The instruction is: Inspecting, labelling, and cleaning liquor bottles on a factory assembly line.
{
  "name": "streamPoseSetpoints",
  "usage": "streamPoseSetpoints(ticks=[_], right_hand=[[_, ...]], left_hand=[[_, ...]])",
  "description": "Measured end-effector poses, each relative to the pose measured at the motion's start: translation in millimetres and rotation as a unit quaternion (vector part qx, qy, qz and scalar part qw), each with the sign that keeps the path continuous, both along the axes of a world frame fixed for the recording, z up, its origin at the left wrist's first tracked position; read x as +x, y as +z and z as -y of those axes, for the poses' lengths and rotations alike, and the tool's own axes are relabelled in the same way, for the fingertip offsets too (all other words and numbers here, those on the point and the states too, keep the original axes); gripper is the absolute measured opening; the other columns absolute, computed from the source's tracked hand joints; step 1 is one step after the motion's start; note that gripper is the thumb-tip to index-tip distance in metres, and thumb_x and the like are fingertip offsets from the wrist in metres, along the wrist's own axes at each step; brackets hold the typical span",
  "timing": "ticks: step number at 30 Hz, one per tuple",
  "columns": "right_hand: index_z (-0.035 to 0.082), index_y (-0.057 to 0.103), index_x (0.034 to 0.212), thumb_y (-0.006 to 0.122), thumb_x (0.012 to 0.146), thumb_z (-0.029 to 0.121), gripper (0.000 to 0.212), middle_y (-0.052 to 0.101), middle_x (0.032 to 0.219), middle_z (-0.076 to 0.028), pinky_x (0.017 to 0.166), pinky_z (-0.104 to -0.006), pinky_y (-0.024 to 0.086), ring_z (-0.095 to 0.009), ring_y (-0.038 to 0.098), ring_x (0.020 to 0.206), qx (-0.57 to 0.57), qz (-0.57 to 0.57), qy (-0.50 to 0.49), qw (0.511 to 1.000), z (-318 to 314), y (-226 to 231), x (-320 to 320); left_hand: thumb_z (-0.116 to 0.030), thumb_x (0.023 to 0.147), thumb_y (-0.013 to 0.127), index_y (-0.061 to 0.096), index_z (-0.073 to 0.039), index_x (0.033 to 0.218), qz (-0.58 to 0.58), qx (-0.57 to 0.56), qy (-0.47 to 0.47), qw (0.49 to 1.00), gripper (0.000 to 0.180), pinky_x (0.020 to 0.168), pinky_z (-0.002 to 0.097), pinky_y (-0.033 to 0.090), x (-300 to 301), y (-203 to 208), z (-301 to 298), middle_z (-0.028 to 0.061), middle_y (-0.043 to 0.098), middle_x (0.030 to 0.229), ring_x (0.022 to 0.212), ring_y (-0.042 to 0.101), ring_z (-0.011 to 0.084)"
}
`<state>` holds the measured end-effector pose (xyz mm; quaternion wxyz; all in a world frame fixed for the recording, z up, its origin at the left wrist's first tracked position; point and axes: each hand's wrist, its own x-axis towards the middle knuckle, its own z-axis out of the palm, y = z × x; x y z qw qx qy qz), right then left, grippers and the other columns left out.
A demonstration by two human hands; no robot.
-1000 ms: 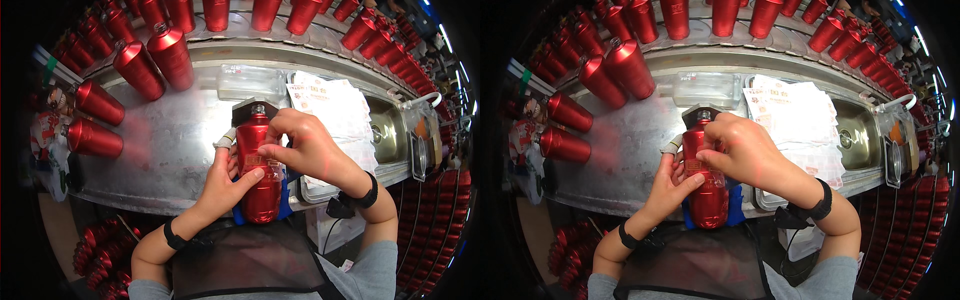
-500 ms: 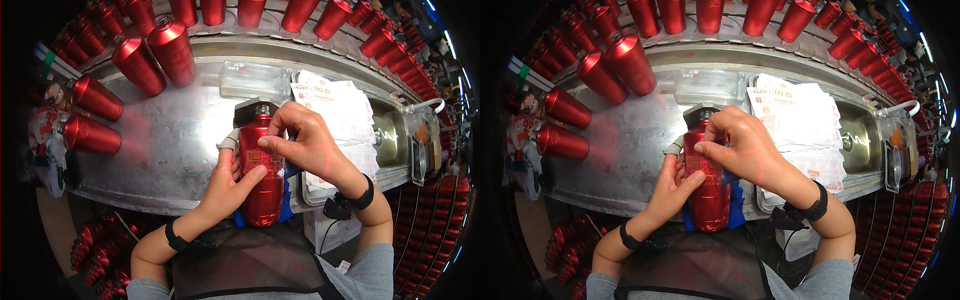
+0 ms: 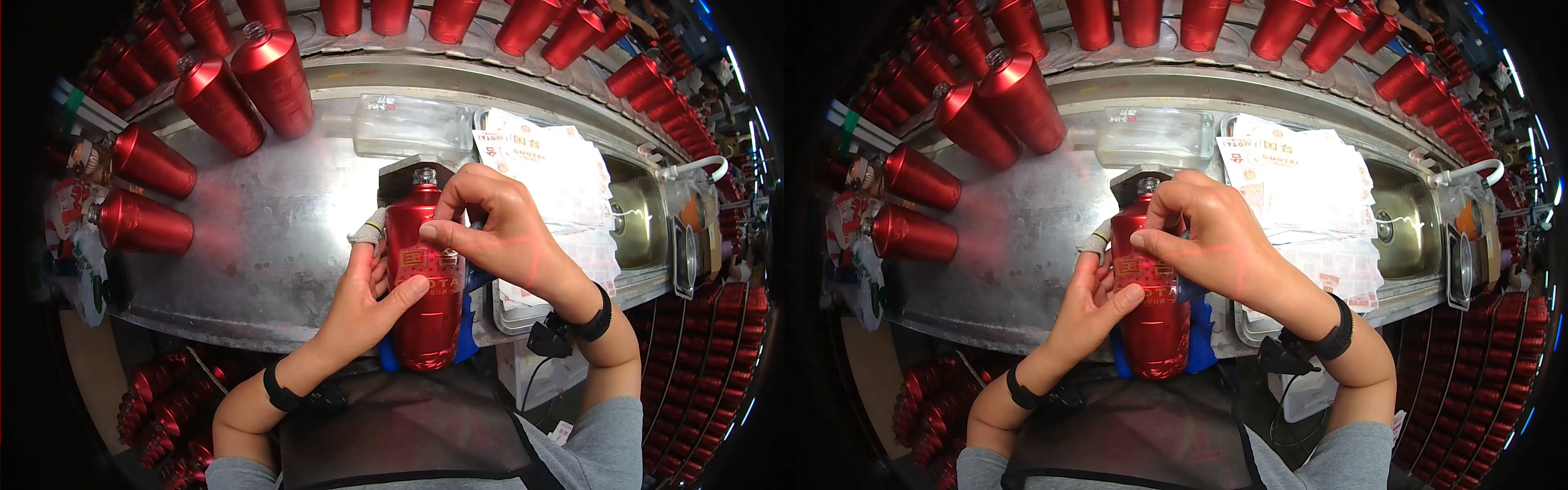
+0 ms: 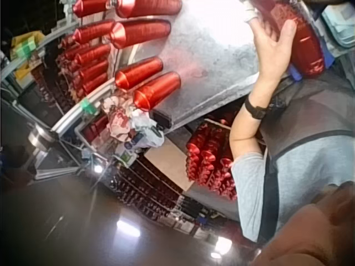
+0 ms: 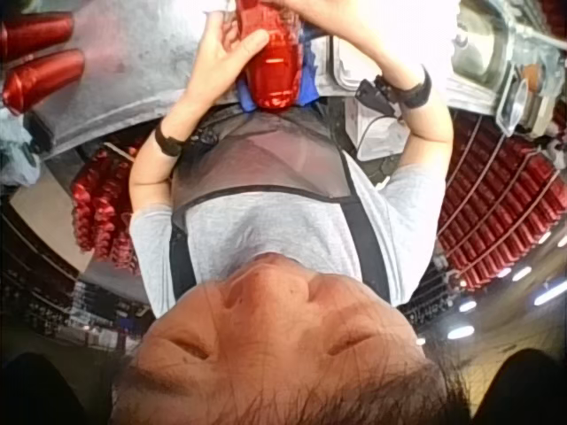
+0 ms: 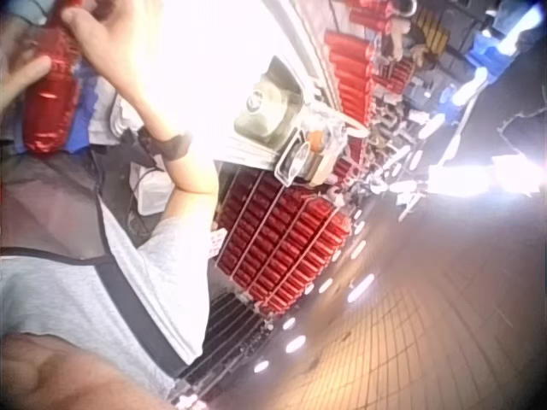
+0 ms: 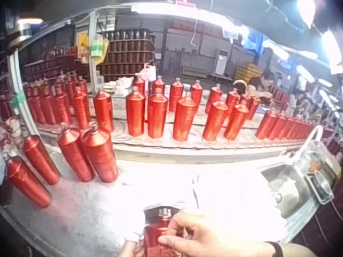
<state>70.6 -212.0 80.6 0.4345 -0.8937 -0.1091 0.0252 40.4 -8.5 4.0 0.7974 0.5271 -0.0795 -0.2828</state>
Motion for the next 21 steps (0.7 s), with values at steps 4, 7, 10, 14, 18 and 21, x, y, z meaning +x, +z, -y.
streamPoseSetpoints(ticks=[4,7,10,14,18,21], right_hand=[[0.002,0.064,0.079,0.081,0.079,0.016,0.022,0.059,0.080,-0.007,0.060,-0.0305,0.044,-0.017,0.054,0.068,0.010,-0.025,-0.012,1.000,-2.9,3.3,0.5],[0.002,0.064,0.078,0.081,0.078,0.016,0.022,0.059,0.080,-0.011,0.061,-0.0350,0.047,-0.024,0.058,0.068,0.009,-0.026,-0.015,1.000,-3.1,3.3,0.2],[0.002,0.064,0.078,0.081,0.078,0.016,0.022,0.059,0.079,-0.011,0.061,-0.0347,0.047,-0.023,0.058,0.068,0.012,-0.020,-0.013,1.000,-2.5,1.9,0.8],[0.002,0.064,0.078,0.081,0.078,0.015,0.022,0.059,0.079,-0.011,0.061,-0.0346,0.047,-0.023,0.058,0.068,0.015,-0.026,-0.013,0.999,-2.2,2.2,1.9],[0.002,0.063,0.077,0.081,0.078,0.015,0.022,0.059,0.078,-0.011,0.061,-0.0347,0.047,-0.024,0.058,0.068,0.014,-0.016,-0.012,1.000,-0.8,0.4,2.2],[0.002,0.063,0.080,0.081,0.077,0.015,0.023,0.059,0.078,-0.011,0.060,-0.0355,0.047,-0.025,0.058,0.068,0.005,0.011,-0.009,1.000,-0.3,-3.5,2.6]], left_hand=[[-0.015,0.093,0.070,0.015,-0.003,0.155,-0.011,-0.003,0.007,1.000,0.084,0.112,0.0381,0.039,0.5,-0.2,-0.4,0.0160,0.039,0.147,0.134,0.046,0.0224],[-0.015,0.092,0.071,0.015,-0.002,0.153,-0.009,-0.008,-0.008,1.000,0.084,0.114,0.0399,0.038,1.5,-0.2,-1.3,0.0192,0.036,0.148,0.137,0.043,0.0269],[-0.015,0.092,0.071,0.015,-0.002,0.154,-0.010,-0.009,-0.013,1.000,0.085,0.114,0.0400,0.037,2.3,0.7,-1.3,0.0194,0.036,0.149,0.138,0.042,0.0271],[-0.015,0.092,0.071,0.014,-0.003,0.154,-0.014,-0.013,-0.014,1.000,0.085,0.114,0.0400,0.036,3.4,0.6,-1.1,0.0193,0.035,0.149,0.139,0.042,0.0274],[-0.014,0.092,0.071,0.014,-0.003,0.154,-0.014,-0.009,-0.017,1.000,0.085,0.114,0.0398,0.036,4.2,0.7,-0.4,0.0191,0.035,0.149,0.139,0.042,0.0273],[-0.013,0.092,0.071,0.014,-0.003,0.154,-0.018,-0.006,-0.019,1.000,0.085,0.114,0.0397,0.037,4.0,-3.0,-1.1,0.0187,0.035,0.149,0.139,0.042,0.0265]])
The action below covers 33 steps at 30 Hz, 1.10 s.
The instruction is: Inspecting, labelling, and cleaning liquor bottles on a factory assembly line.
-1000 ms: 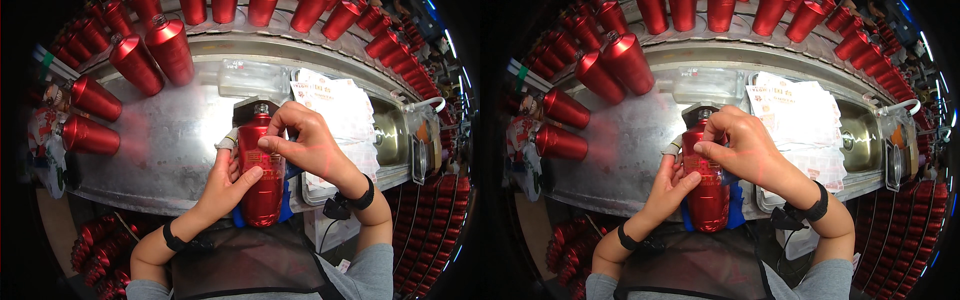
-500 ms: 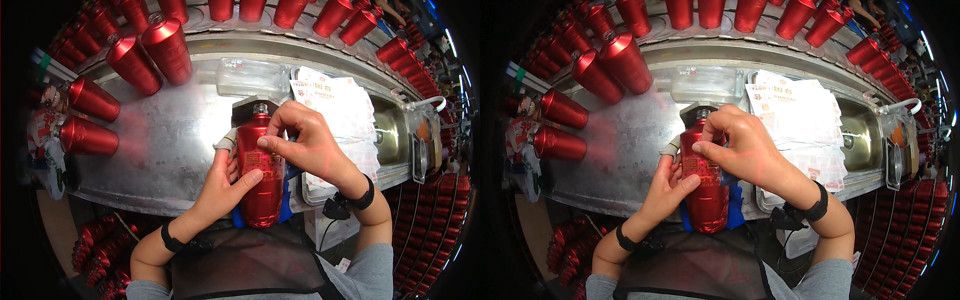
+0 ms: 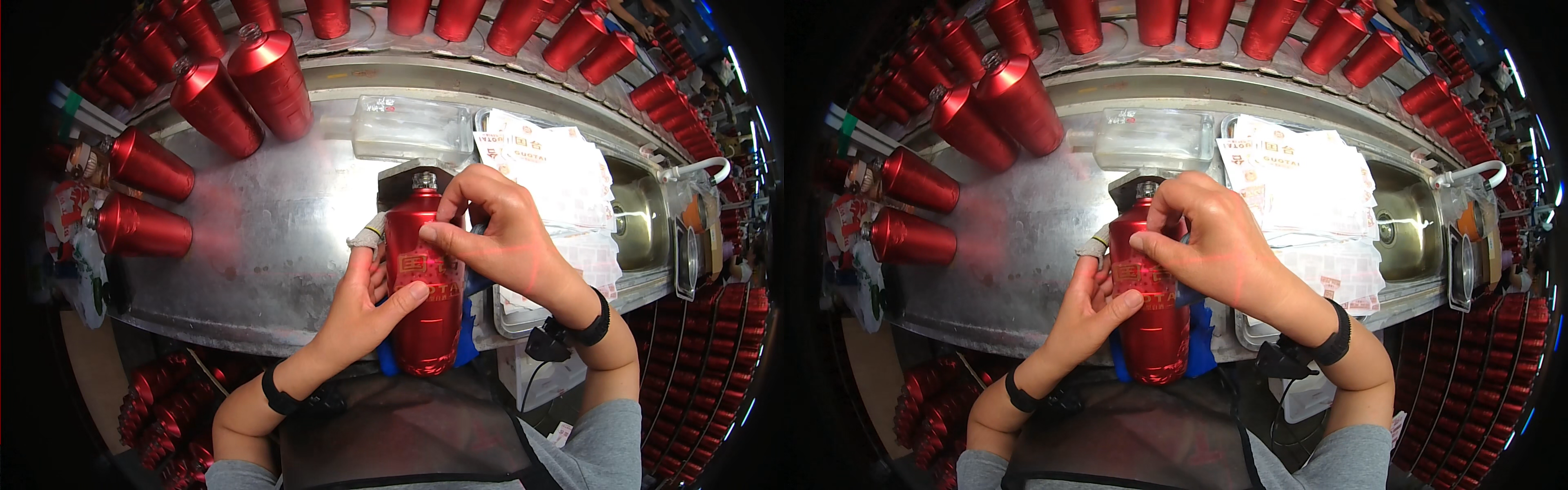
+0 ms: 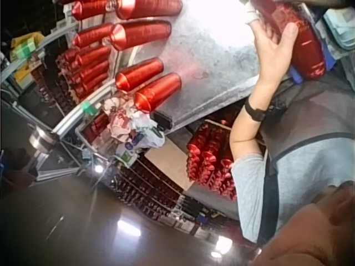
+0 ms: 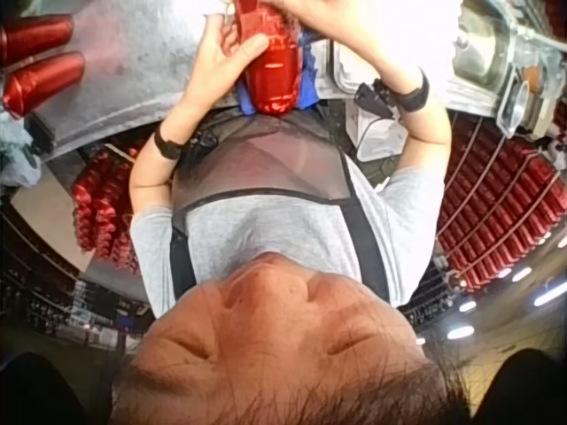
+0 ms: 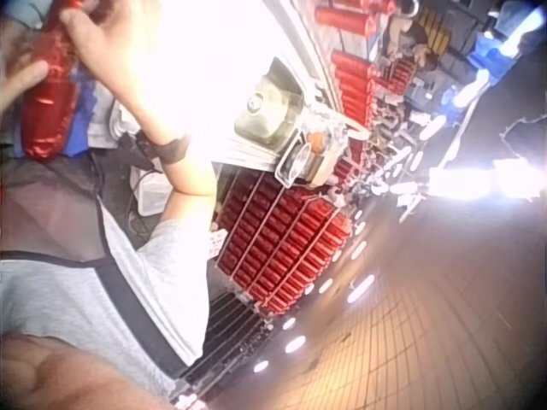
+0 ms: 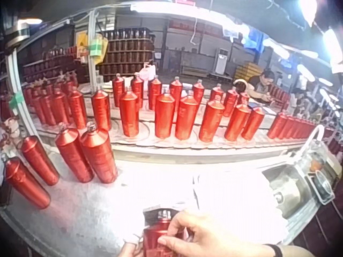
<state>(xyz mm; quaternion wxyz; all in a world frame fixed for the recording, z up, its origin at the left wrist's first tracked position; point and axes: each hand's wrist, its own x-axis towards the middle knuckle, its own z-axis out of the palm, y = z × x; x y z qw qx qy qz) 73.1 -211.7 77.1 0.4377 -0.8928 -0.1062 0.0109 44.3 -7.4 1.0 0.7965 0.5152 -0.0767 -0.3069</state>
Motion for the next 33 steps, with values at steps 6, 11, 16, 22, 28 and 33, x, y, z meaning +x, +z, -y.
streamPoseSetpoints(ticks=[6,11,16,22,28,33], right_hand=[[0.002,0.064,0.096,0.073,0.087,0.016,0.019,0.056,0.078,-0.003,0.057,-0.0248,0.042,-0.009,0.051,0.062,0.067,-0.085,-0.126,0.986,3.5,-15.9,-8.6],[0.002,0.061,0.105,0.069,0.094,0.020,0.023,0.054,0.081,0.002,0.055,-0.0189,0.038,0.000,0.045,0.062,0.203,-0.137,-0.151,0.958,6.8,-36.2,-22.6],[0.002,0.058,0.105,0.062,0.099,0.024,0.023,0.052,0.082,0.001,0.059,-0.0190,0.038,-0.002,0.044,0.067,0.221,-0.133,-0.141,0.956,7.2,-36.5,-18.5],[0.002,0.057,0.102,0.059,0.101,0.024,0.022,0.051,0.080,0.001,0.059,-0.0217,0.039,-0.003,0.043,0.068,0.222,-0.134,-0.150,0.954,6.3,-31.8,-23.2],[0.003,0.056,0.099,0.077,0.086,0.030,0.036,0.047,0.070,0.001,0.057,-0.0287,0.041,-0.010,0.045,0.063,0.092,-0.079,-0.162,0.979,-1.7,-33.2,-21.4],[0.004,0.056,0.098,0.084,0.078,0.033,0.045,0.046,0.069,-0.001,0.057,-0.0292,0.041,-0.012,0.044,0.063,0.055,-0.087,-0.168,0.980,-3.0,-28.4,-19.6]], left_hand=[[-0.016,0.093,0.070,0.015,-0.004,0.154,-0.038,-0.035,-0.008,0.999,0.083,0.114,0.0386,0.036,3.5,1.9,-5.0,0.0180,0.035,0.150,0.139,0.042,0.0250],[-0.017,0.093,0.070,0.014,-0.005,0.155,-0.046,-0.022,-0.021,0.998,0.085,0.114,0.0384,0.036,3.4,4.9,-4.1,0.0183,0.035,0.150,0.139,0.041,0.0253],[-0.017,0.093,0.071,0.013,-0.004,0.155,-0.010,-0.003,-0.026,1.000,0.086,0.115,0.0401,0.034,3.0,-0.9,-2.9,0.0197,0.034,0.151,0.140,0.040,0.0268],[-0.017,0.092,0.071,0.011,-0.003,0.155,-0.009,0.000,-0.020,1.000,0.088,0.116,0.0411,0.033,-0.4,-0.2,0.1,0.0213,0.033,0.152,0.142,0.038,0.0278],[-0.017,0.092,0.072,0.010,-0.003,0.156,-0.019,-0.002,-0.020,1.000,0.090,0.116,0.0406,0.033,0.8,-1.6,0.1,0.0214,0.033,0.151,0.141,0.039,0.0275],[-0.018,0.091,0.072,0.010,-0.003,0.155,-0.025,0.008,-0.024,0.999,0.090,0.116,0.0401,0.033,0.9,-1.1,0.2,0.0206,0.033,0.151,0.140,0.039,0.0269]])
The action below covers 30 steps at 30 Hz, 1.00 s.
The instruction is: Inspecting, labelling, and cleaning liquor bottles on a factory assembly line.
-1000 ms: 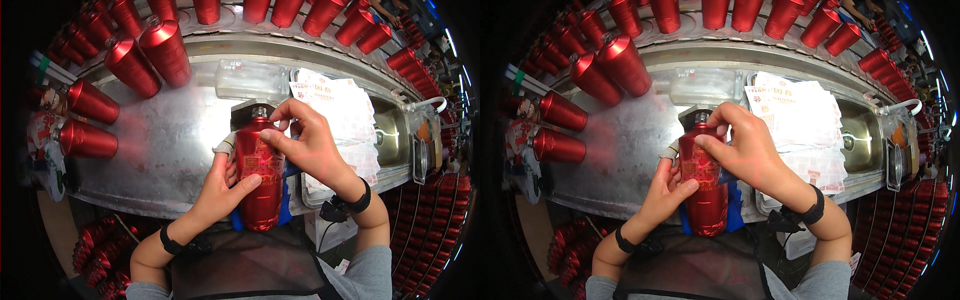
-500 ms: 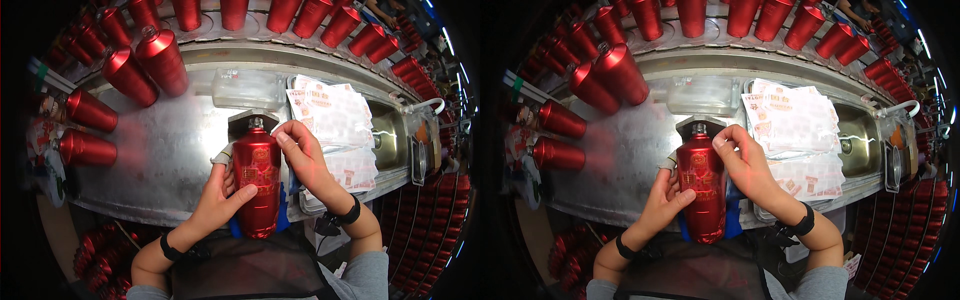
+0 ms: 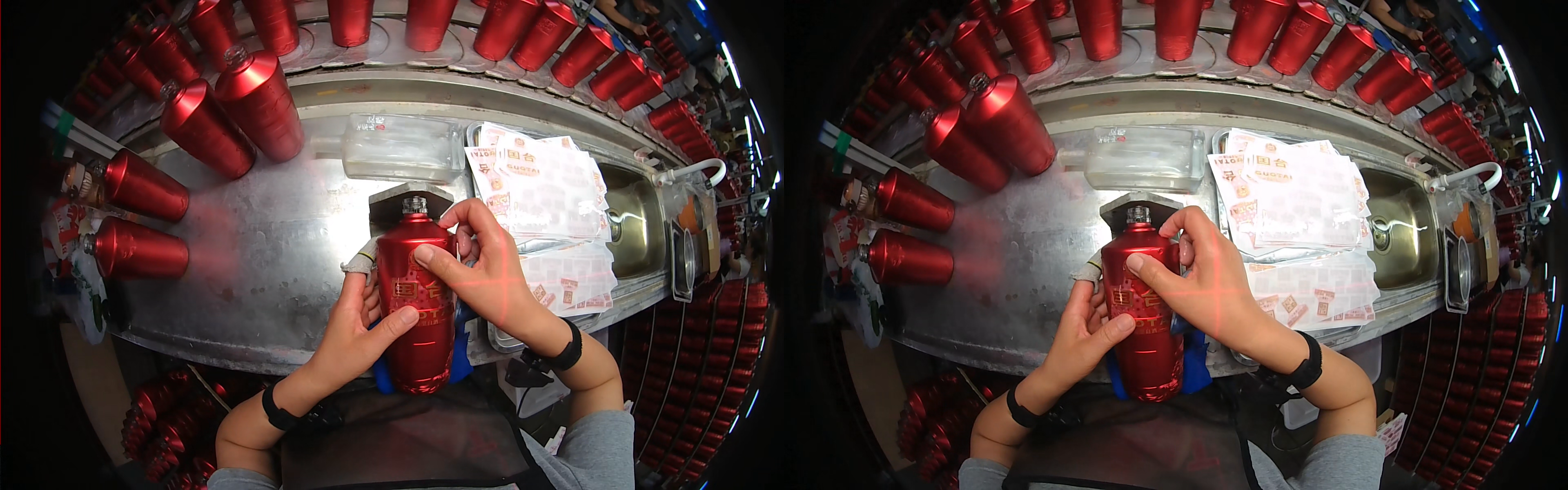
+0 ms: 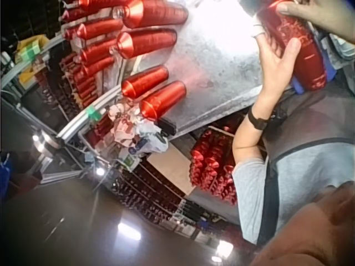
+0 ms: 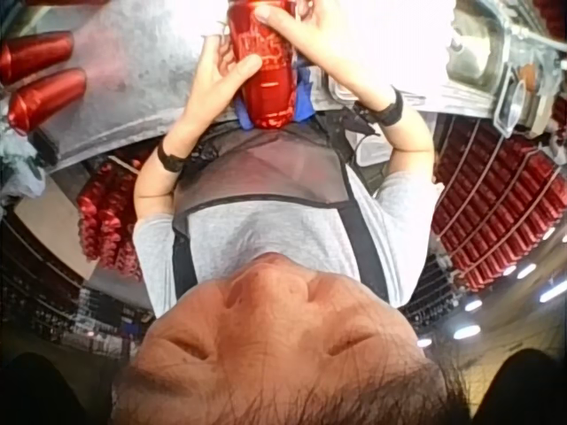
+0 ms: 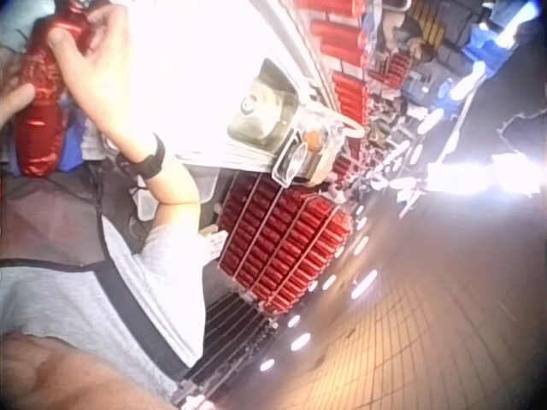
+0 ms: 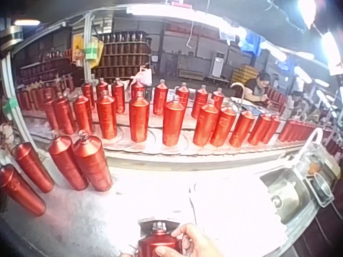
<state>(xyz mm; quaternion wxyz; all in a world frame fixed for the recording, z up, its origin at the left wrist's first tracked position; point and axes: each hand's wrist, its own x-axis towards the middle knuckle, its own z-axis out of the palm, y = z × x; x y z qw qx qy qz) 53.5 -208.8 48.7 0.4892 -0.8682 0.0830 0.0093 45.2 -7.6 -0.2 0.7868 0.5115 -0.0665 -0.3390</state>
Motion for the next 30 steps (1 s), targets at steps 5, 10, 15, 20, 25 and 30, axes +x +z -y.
streamPoseSetpoints(ticks=[5,10,15,20,25,30], right_hand=[[0.004,0.056,0.102,0.081,0.082,0.031,0.041,0.047,0.071,0.001,0.058,-0.0277,0.041,-0.009,0.045,0.065,0.003,0.001,0.006,1.000,2.7,-7.9,-2.4],[0.004,0.055,0.120,0.064,0.098,0.019,0.029,0.050,0.086,0.004,0.066,-0.0194,0.041,-0.002,0.046,0.074,0.273,-0.072,-0.043,0.958,9.3,-12.3,-24.2],[0.004,0.046,0.136,0.061,0.100,0.013,0.040,0.050,0.091,0.003,0.071,-0.0179,0.041,-0.001,0.048,0.079,0.338,-0.098,-0.036,0.935,8.1,-23.6,-57.7],[0.006,0.041,0.142,0.067,0.097,0.017,0.053,0.046,0.095,0.002,0.061,-0.0127,0.036,0.002,0.044,0.067,0.318,-0.061,-0.014,0.946,5.3,-35.5,-70.9],[0.006,0.040,0.144,0.062,0.099,0.017,0.051,0.046,0.095,0.003,0.061,-0.0148,0.037,0.002,0.045,0.069,0.371,-0.091,-0.005,0.924,16.7,-34.6,-72.7],[0.006,0.039,0.145,0.058,0.101,0.017,0.049,0.047,0.095,0.003,0.062,-0.0171,0.039,0.001,0.046,0.071,0.387,-0.097,0.010,0.917,16.4,-38.4,-75.5]], left_hand=[[-0.018,0.092,0.072,0.010,-0.003,0.156,0.004,-0.001,-0.003,1.000,0.090,0.115,0.0396,0.033,-0.1,1.1,-1.5,0.0202,0.034,0.150,0.140,0.040,0.0264],[-0.018,0.093,0.071,0.011,-0.003,0.156,-0.029,-0.030,0.002,0.999,0.089,0.115,0.0391,0.033,-0.4,0.4,-7.0,0.0204,0.035,0.150,0.140,0.039,0.0261],[-0.015,0.094,0.069,0.014,-0.003,0.157,-0.027,-0.027,0.002,0.999,0.084,0.115,0.0390,0.034,0.8,-5.3,-12.3,0.0198,0.036,0.151,0.141,0.039,0.0260],[-0.014,0.094,0.069,0.015,-0.003,0.157,-0.021,-0.014,0.007,1.000,0.083,0.115,0.0384,0.034,-3.5,-1.6,-5.9,0.0190,0.038,0.150,0.139,0.041,0.0258],[-0.014,0.095,0.069,0.016,-0.003,0.157,-0.006,-0.002,-0.002,1.000,0.082,0.115,0.0375,0.035,-3.0,-4.7,-8.2,0.0189,0.038,0.150,0.139,0.042,0.0252],[-0.017,0.096,0.067,0.018,-0.002,0.156,-0.041,-0.019,0.006,0.999,0.080,0.114,0.0371,0.036,-4.3,-1.8,-7.9,0.0194,0.040,0.149,0.139,0.043,0.0248]])
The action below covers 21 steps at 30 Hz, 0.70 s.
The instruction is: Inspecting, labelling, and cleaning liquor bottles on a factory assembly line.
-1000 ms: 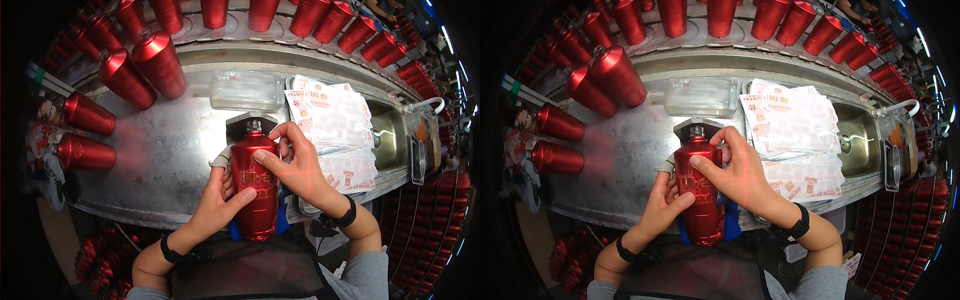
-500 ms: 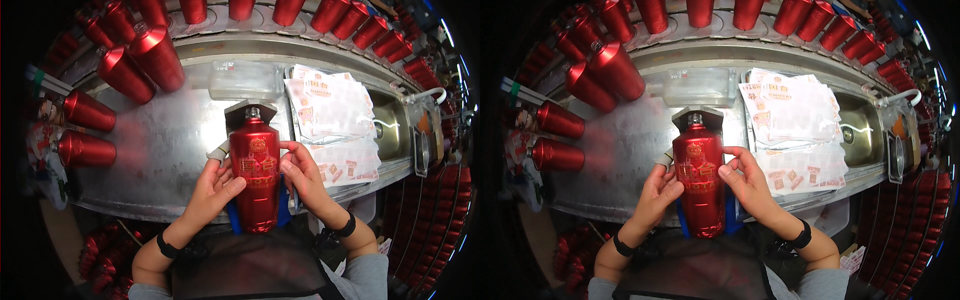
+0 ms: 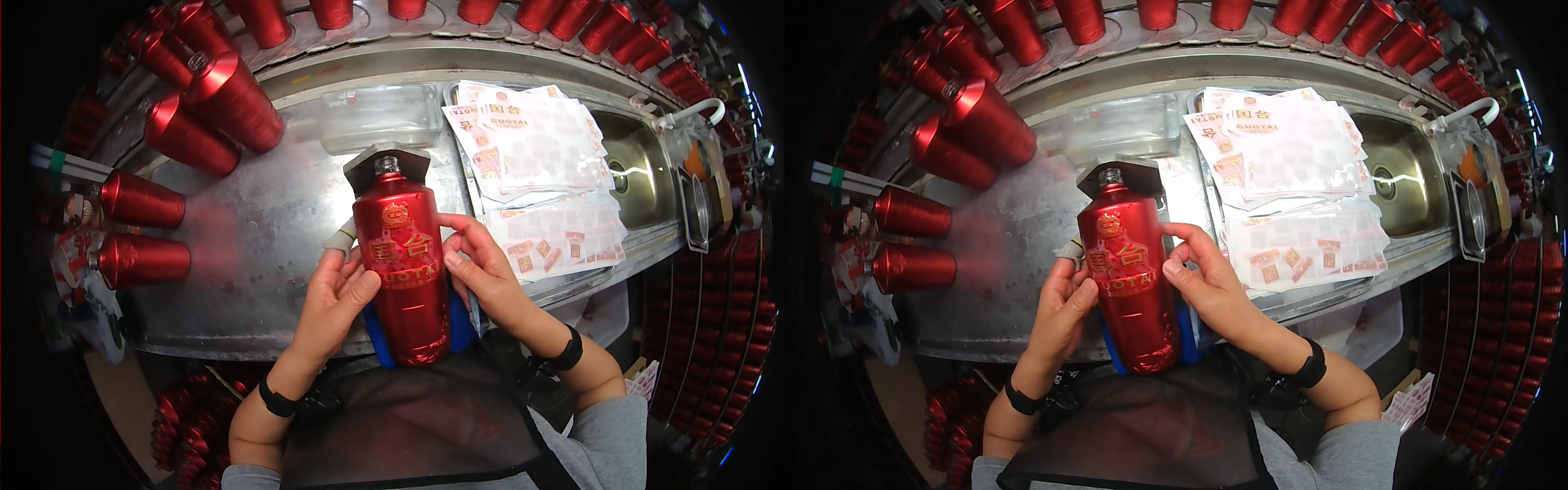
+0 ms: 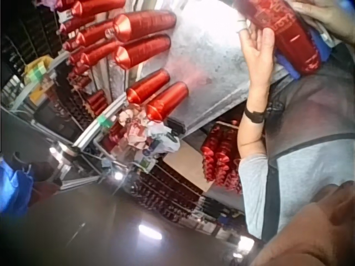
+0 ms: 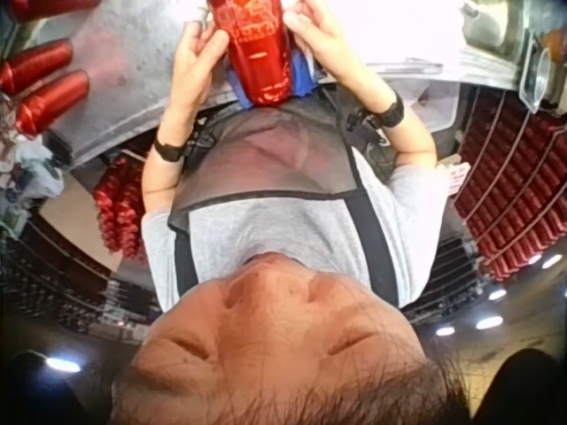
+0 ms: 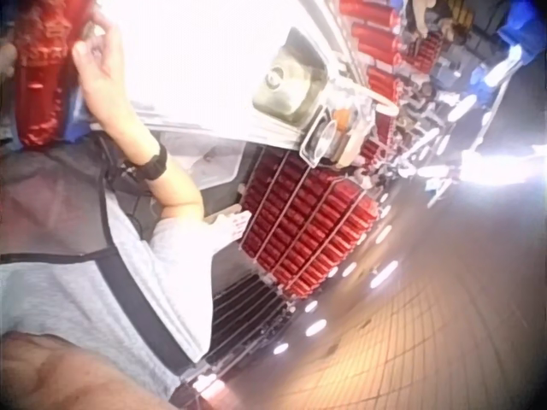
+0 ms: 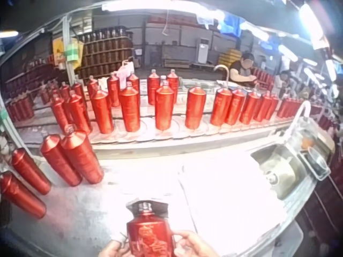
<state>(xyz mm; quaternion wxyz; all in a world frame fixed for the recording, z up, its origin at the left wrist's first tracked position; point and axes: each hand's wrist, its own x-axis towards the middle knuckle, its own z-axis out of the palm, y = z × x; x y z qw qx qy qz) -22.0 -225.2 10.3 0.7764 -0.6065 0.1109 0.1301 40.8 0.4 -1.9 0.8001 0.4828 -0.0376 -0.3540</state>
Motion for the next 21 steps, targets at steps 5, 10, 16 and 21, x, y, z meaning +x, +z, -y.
streamPoseSetpoints(ticks=[5,10,16,21], right_hand=[[0.006,0.039,0.145,0.062,0.098,0.015,0.053,0.046,0.095,0.002,0.064,-0.0156,0.040,0.001,0.046,0.070,-0.014,0.001,-0.037,0.999,-10.3,2.2,3.1],[0.006,0.037,0.145,0.069,0.094,0.018,0.061,0.045,0.095,0.001,0.063,-0.0138,0.039,0.002,0.046,0.067,-0.063,0.019,-0.034,0.997,-10.9,-2.1,-0.7],[0.007,0.037,0.145,0.071,0.093,0.017,0.063,0.045,0.094,0.001,0.062,-0.0138,0.038,0.002,0.044,0.067,-0.063,0.028,-0.029,0.997,-11.9,-1.5,1.9],[0.006,0.038,0.144,0.071,0.091,0.015,0.063,0.045,0.094,0.001,0.062,-0.0145,0.038,0.002,0.043,0.066,-0.077,0.030,-0.028,0.996,-13.3,0.2,1.5]], left_hand=[[-0.016,0.095,0.068,0.017,-0.001,0.156,0.038,0.018,0.002,0.999,0.081,0.114,0.0377,0.036,-2.0,-0.8,0.9,0.0196,0.040,0.149,0.139,0.043,0.0253],[-0.015,0.094,0.070,0.016,-0.001,0.156,0.024,0.018,0.006,1.000,0.083,0.114,0.0381,0.036,-1.7,-0.6,2.5,0.0196,0.039,0.149,0.138,0.043,0.0255],[-0.014,0.094,0.071,0.016,-0.001,0.156,0.018,0.003,0.007,1.000,0.084,0.114,0.0375,0.037,-1.7,-3.9,0.3,0.0196,0.038,0.149,0.139,0.042,0.0252],[-0.020,0.093,0.071,0.024,0.001,0.153,0.033,0.029,0.017,0.999,0.078,0.112,0.0358,0.039,-4.5,-2.6,2.6,0.0164,0.047,0.144,0.133,0.049,0.0216]])
